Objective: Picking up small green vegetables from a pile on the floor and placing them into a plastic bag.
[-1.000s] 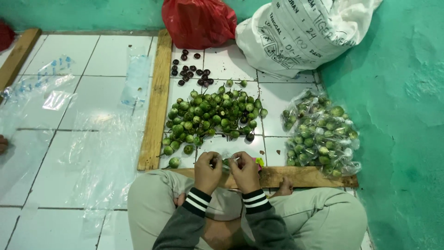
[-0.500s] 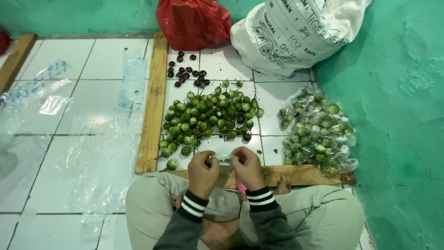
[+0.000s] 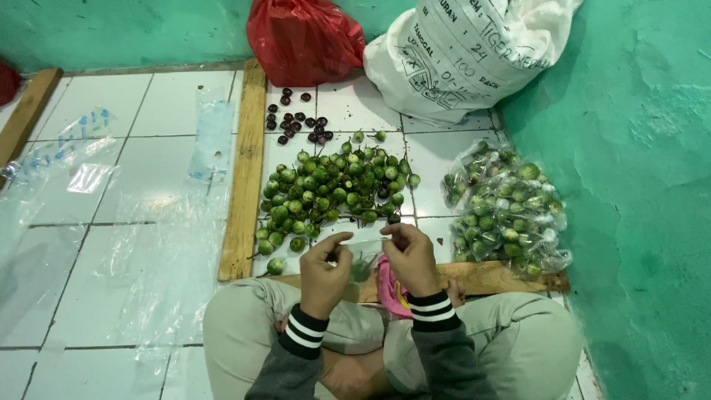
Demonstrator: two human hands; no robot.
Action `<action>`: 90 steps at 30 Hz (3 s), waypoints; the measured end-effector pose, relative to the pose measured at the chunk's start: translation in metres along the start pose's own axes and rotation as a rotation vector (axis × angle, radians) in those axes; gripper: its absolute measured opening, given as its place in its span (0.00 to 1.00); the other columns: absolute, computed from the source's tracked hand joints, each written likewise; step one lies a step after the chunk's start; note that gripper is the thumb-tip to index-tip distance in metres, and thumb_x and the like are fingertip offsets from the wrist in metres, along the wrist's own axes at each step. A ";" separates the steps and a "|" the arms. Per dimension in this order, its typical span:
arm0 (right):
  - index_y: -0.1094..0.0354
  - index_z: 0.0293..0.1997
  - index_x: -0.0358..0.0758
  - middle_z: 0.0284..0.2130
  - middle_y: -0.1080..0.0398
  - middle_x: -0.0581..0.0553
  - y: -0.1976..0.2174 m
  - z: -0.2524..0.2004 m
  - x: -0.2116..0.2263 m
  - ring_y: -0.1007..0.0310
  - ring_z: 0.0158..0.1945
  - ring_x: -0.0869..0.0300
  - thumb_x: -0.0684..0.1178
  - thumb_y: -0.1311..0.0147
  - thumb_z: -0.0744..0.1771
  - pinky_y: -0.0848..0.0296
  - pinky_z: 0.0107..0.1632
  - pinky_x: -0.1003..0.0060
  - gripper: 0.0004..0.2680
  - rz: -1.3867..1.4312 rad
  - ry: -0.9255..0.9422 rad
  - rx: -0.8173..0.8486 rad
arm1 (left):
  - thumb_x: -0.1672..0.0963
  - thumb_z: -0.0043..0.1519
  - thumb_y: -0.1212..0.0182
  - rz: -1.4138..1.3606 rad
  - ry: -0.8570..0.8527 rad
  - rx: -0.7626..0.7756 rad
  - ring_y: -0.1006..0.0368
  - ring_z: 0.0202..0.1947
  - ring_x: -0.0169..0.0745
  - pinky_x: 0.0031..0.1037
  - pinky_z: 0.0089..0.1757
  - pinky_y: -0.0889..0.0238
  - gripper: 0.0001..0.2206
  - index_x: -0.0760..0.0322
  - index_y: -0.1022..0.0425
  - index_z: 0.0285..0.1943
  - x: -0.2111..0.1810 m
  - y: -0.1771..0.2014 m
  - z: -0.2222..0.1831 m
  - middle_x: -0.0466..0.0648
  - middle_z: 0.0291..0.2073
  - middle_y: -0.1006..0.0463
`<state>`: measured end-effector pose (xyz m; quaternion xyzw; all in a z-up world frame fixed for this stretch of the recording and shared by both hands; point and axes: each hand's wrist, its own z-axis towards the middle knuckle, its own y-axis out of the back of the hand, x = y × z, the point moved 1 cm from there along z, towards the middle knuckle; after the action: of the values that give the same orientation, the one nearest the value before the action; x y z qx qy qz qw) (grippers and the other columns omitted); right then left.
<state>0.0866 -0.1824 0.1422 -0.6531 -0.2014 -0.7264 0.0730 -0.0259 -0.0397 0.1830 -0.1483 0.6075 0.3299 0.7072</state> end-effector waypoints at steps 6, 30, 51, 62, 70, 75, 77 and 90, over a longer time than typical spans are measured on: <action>0.38 0.68 0.40 0.52 0.34 0.27 0.002 -0.013 0.048 0.26 0.46 0.43 0.51 0.29 0.58 0.24 0.43 0.51 0.31 -0.089 0.119 0.366 | 0.64 0.59 0.45 -0.151 -0.037 0.078 0.31 0.30 0.39 0.38 0.43 0.32 0.14 0.66 0.15 0.48 -0.013 -0.006 0.002 0.49 0.19 0.25; 0.26 0.27 0.34 0.08 0.38 0.51 0.009 0.003 0.034 0.45 0.17 0.71 0.44 0.39 0.67 0.47 0.22 0.76 0.08 0.161 0.125 0.068 | 0.65 0.62 0.50 -0.293 0.004 0.617 0.25 0.34 0.46 0.41 0.42 0.31 0.09 0.75 0.22 0.41 0.082 -0.038 -0.013 0.58 0.28 0.21; 0.35 0.56 0.41 0.40 0.33 0.40 0.022 -0.024 -0.010 0.29 0.46 0.44 0.44 0.57 0.66 0.34 0.57 0.45 0.13 -1.080 0.548 0.664 | 0.58 0.66 0.56 0.298 0.016 0.810 0.22 0.38 0.75 0.53 0.40 0.31 0.15 0.78 0.27 0.49 -0.025 -0.007 -0.014 0.71 0.33 0.21; 0.38 0.31 0.47 0.29 0.36 0.49 0.030 -0.030 0.031 0.39 0.34 0.57 0.48 0.64 0.66 0.51 0.38 0.44 0.07 -0.410 -0.371 0.781 | 0.55 0.64 0.49 0.429 -0.215 0.842 0.28 0.42 0.52 0.42 0.44 0.42 0.05 0.56 0.28 0.41 0.015 -0.003 -0.023 0.48 0.38 0.22; 0.29 0.38 0.40 0.18 0.49 0.56 0.049 -0.009 -0.006 0.53 0.19 0.66 0.49 0.63 0.72 0.50 0.23 0.71 0.12 0.588 -0.651 0.724 | 0.53 0.70 0.53 -0.031 0.151 0.789 0.34 0.31 0.33 0.27 0.35 0.41 0.13 0.59 0.25 0.55 0.008 -0.005 -0.015 0.43 0.33 0.26; 0.38 0.60 0.30 0.37 0.32 0.39 0.047 -0.004 -0.019 0.30 0.35 0.61 0.42 0.51 0.69 0.24 0.35 0.68 0.13 0.407 -0.143 0.222 | 0.58 0.73 0.59 -0.141 0.022 0.552 0.27 0.57 0.58 0.47 0.57 0.38 0.17 0.70 0.24 0.63 0.054 -0.016 -0.011 0.62 0.54 0.21; 0.38 0.60 0.31 0.37 0.32 0.39 0.037 -0.015 0.012 0.30 0.33 0.60 0.42 0.46 0.68 0.25 0.34 0.68 0.14 0.325 -0.092 0.217 | 0.58 0.73 0.58 -0.108 0.010 0.538 0.27 0.58 0.62 0.48 0.58 0.39 0.17 0.69 0.24 0.62 0.052 -0.016 -0.010 0.62 0.54 0.21; 0.23 0.40 0.29 0.24 0.24 0.39 0.007 -0.016 -0.003 0.29 0.31 0.62 0.39 0.43 0.66 0.28 0.32 0.64 0.05 0.118 -0.040 0.151 | 0.60 0.64 0.43 0.039 0.040 0.356 0.35 0.40 0.39 0.29 0.40 0.29 0.17 0.62 0.22 0.63 0.056 -0.021 -0.009 0.50 0.37 0.33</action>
<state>0.0750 -0.1957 0.1392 -0.6706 -0.2184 -0.6905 0.1606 -0.0165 -0.0442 0.1235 -0.0154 0.6729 0.2276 0.7037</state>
